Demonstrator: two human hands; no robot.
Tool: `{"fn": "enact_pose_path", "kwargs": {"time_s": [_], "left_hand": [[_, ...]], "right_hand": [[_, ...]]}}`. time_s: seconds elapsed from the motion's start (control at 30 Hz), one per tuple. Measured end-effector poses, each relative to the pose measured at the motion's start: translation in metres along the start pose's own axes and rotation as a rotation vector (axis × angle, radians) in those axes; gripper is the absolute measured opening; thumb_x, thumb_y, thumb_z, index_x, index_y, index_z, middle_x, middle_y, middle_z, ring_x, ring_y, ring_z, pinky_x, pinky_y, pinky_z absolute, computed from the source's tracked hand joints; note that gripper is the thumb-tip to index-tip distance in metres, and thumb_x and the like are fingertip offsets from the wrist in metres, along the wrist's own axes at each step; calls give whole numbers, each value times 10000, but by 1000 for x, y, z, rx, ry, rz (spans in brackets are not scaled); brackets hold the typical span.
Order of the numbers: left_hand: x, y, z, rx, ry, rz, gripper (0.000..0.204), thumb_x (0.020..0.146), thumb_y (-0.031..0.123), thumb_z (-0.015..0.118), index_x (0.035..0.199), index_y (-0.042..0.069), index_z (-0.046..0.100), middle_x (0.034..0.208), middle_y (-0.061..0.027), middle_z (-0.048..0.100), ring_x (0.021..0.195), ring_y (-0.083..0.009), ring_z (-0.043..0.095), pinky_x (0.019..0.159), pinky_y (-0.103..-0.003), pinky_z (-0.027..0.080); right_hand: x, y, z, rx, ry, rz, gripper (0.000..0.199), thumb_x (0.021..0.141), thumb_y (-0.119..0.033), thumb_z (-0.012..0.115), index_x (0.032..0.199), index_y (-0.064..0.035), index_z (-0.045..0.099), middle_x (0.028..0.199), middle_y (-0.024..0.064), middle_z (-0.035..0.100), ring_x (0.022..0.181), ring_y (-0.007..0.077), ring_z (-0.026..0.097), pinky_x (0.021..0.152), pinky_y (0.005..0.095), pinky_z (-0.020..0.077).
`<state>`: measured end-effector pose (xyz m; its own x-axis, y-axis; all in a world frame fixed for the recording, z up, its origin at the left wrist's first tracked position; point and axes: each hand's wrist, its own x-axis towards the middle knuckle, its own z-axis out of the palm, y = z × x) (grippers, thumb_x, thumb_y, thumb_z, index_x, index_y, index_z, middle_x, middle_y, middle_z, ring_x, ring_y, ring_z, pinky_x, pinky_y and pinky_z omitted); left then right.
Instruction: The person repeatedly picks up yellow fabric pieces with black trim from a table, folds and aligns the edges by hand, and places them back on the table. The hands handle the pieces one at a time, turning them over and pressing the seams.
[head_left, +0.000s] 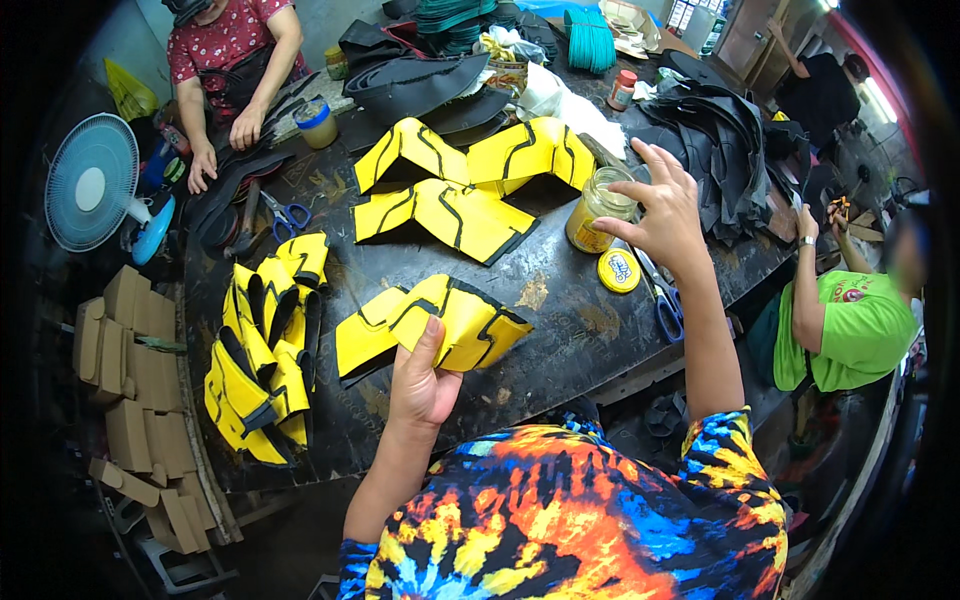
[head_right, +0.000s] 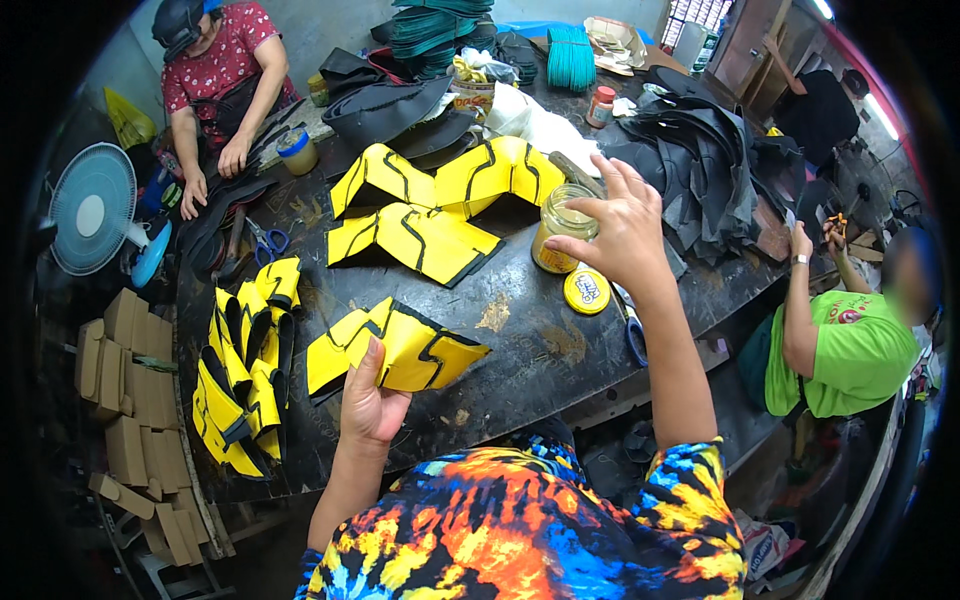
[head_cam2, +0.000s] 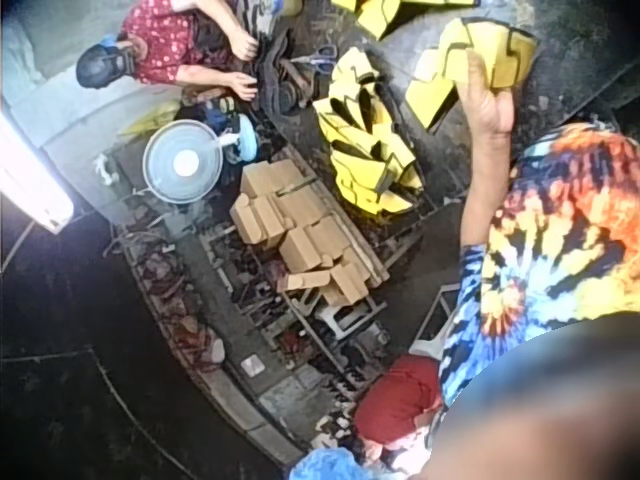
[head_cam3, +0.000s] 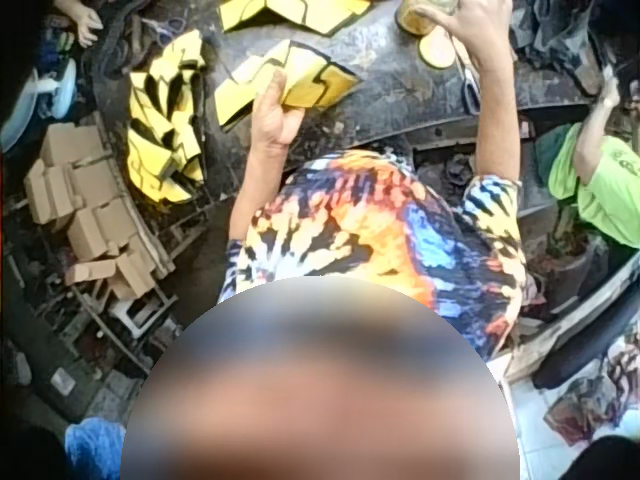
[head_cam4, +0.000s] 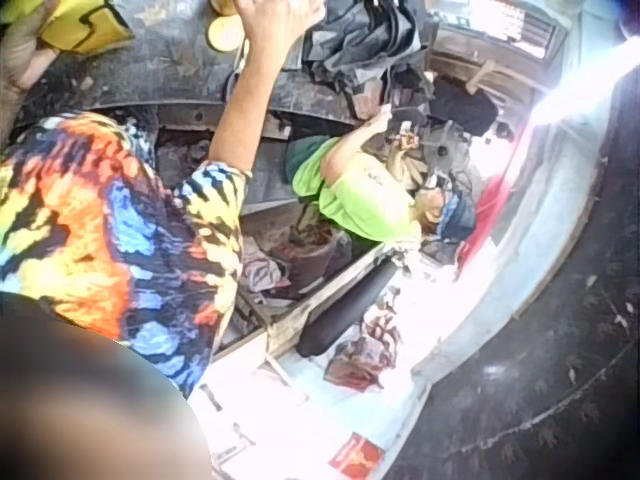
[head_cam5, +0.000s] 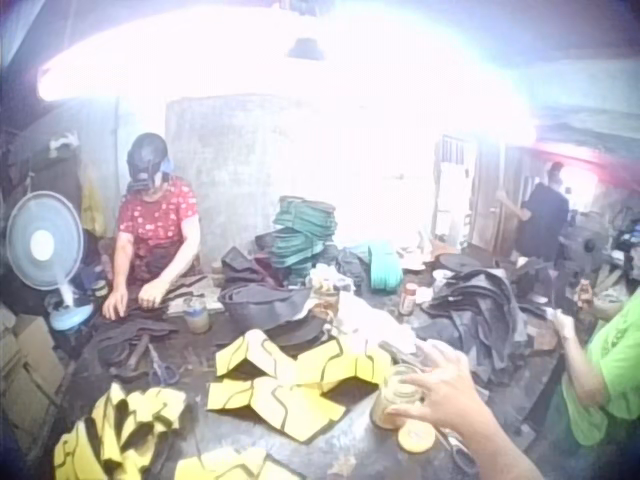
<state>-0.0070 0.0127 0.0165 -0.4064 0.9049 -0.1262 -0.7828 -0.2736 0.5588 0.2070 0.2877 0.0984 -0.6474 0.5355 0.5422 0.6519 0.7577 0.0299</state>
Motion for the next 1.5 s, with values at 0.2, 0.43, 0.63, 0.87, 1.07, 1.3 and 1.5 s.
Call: {"fn": "enact_pose_path", "kwargs": {"time_s": [0.2,0.43,0.63,0.87,1.07,1.3,1.5], "left_hand": [[0,1,3,68,8,86,417,1020,125,646,1419,97,529,1329,-62,655,1249,-237,630,1083,-446,497],[4,8,-11,13,-89,152,437,992,66,665,1403,168,555,1326,-10,660,1244,-198,631,1084,-420,500],[12,12,-19,-46,-298,169,387,957,-2,679,1305,158,628,1270,-13,674,1214,-178,627,1092,-408,474],[11,15,-17,15,-363,186,329,964,8,676,1265,137,650,1266,-29,647,1181,-173,619,1062,-381,485],[2,14,-12,57,-235,155,327,978,39,675,1277,154,605,1294,-14,620,1237,-164,591,1057,-353,486],[-3,16,-1,6,-145,92,427,1039,140,605,1453,107,504,1420,-65,597,1298,-207,590,1111,-393,473],[-6,19,10,7,-38,113,431,1105,290,472,1486,91,443,1447,-95,575,1313,-246,589,1102,-428,491]], "right_hand": [[9,6,12,57,-203,14,429,658,-453,901,968,-165,831,1433,133,603,1383,326,477,1064,510,380],[-23,-12,-6,66,166,75,364,747,-257,872,1065,-116,764,1381,133,609,1300,347,531,1071,469,395],[-28,-80,-42,1008,-257,58,455,727,-311,866,1092,-61,763,1279,125,666,1276,296,583,1094,415,421],[-13,-157,-14,1283,-329,-184,444,803,-157,799,1230,-73,709,1479,182,522,1373,339,511,1133,435,400],[-14,-172,-15,1457,-280,-62,340,819,-34,729,1153,-90,756,1472,175,534,1362,329,526,1142,435,393],[-13,-172,-9,947,125,-272,337,802,-72,786,1129,-152,784,1416,118,599,1307,325,547,1089,434,418],[-10,-170,-12,664,119,-382,326,782,-218,838,1101,-182,785,1421,115,593,1311,316,539,1088,450,377]]}}
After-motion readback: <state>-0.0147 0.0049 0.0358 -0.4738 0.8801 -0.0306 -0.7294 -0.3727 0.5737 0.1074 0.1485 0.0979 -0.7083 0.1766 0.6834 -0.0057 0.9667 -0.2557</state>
